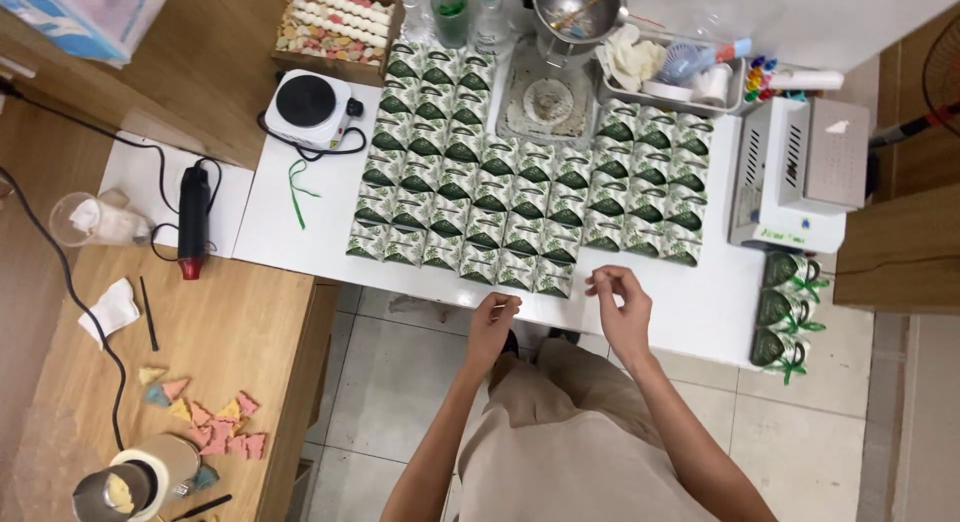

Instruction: Wrapping small green packets with green ribbon and tying bows.

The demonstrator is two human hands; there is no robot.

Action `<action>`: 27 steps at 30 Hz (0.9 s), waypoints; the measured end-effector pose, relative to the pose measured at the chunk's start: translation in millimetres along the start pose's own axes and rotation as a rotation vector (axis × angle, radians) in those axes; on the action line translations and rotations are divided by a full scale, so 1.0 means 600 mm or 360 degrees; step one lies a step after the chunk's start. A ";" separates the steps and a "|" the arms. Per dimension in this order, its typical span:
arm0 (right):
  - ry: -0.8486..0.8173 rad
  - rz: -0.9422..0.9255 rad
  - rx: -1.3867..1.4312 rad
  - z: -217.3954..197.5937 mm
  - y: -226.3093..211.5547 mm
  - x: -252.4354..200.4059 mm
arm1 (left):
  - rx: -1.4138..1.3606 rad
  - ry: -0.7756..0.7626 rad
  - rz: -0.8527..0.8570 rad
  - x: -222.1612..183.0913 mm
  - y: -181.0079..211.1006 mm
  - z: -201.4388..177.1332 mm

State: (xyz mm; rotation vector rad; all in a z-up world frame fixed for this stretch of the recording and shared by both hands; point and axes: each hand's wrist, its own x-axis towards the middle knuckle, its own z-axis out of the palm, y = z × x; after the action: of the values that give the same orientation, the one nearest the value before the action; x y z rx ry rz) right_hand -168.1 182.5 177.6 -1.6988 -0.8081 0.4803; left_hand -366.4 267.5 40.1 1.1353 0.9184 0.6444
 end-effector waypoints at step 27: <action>-0.0281 0.0118 0.0132 0.198 -0.029 0.168 | 0.2068 0.1364 -0.0190 0.250 0.098 -0.516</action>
State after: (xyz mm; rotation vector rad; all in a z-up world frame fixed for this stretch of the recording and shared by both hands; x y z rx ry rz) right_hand -184.9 338.2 170.4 -1.6297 -0.8424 0.7132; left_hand -560.6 556.1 9.9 1.9344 2.3061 0.3750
